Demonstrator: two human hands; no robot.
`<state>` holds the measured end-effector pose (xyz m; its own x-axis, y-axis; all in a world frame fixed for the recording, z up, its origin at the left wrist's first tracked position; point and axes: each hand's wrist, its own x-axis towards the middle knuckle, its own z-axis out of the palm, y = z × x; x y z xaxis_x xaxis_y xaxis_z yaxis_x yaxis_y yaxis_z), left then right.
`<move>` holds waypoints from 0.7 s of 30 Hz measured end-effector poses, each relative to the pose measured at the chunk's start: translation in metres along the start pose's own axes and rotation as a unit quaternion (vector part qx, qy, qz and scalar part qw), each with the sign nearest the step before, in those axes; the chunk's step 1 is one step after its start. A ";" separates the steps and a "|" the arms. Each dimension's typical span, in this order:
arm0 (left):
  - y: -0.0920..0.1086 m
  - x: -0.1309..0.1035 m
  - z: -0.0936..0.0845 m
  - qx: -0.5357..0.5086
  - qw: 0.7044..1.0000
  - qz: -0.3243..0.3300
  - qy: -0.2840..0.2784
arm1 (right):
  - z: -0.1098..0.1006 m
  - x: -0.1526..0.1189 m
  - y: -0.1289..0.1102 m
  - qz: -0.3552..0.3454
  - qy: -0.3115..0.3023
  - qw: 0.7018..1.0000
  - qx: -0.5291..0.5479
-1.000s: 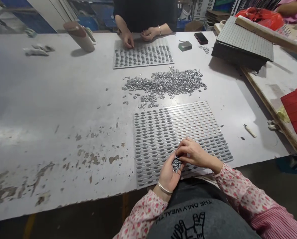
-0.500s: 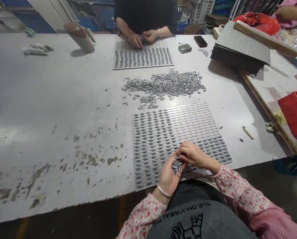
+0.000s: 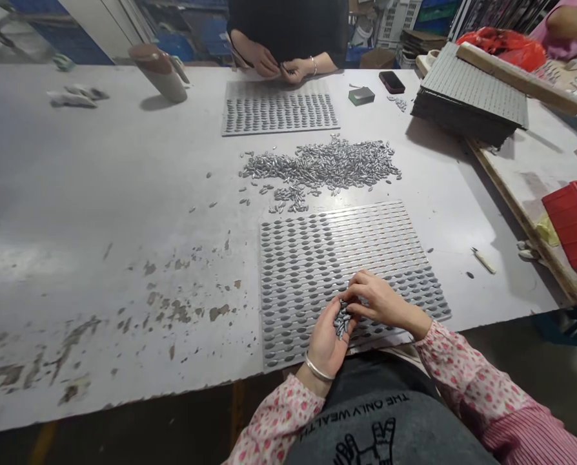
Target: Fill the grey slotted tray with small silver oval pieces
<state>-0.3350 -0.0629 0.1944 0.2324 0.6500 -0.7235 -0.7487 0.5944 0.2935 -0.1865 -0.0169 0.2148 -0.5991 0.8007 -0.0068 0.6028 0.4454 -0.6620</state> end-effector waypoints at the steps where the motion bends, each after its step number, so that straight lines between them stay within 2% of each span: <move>1: -0.001 0.000 -0.001 0.005 1.000 0.004 -0.002 | 0.002 0.000 -0.003 0.005 0.003 1.000 -0.017; 3: -0.001 0.001 -0.002 0.011 1.000 0.011 -0.005 | 0.005 0.001 -0.007 0.010 0.016 1.000 -0.020; 6: 0.001 0.000 -0.002 0.015 1.000 0.012 -0.011 | 0.001 -0.001 -0.003 0.009 0.038 0.998 0.056; 8: 0.003 0.000 -0.001 0.024 1.000 0.006 0.001 | -0.003 -0.003 0.008 0.041 0.064 0.991 0.113; 10: 0.005 -0.002 0.001 0.037 0.999 -0.005 0.018 | -0.003 -0.003 0.024 0.098 0.091 0.983 0.126; 12: 0.005 -0.004 0.002 0.047 0.999 -0.016 0.022 | -0.001 -0.001 0.041 0.146 0.103 0.980 0.090; 15: 0.005 -0.007 0.004 0.057 0.998 -0.028 0.015 | 0.006 0.007 0.059 0.158 0.081 0.984 0.006; 21: 0.004 -0.007 0.002 0.067 0.997 -0.037 0.018 | 0.011 0.022 0.057 0.152 0.034 0.981 -0.116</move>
<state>-0.3390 -0.0645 0.2020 0.2587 0.5862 -0.7678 -0.6411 0.6987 0.3175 -0.1707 0.0217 0.1683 -0.3420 0.9318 -0.1221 0.8561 0.2553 -0.4493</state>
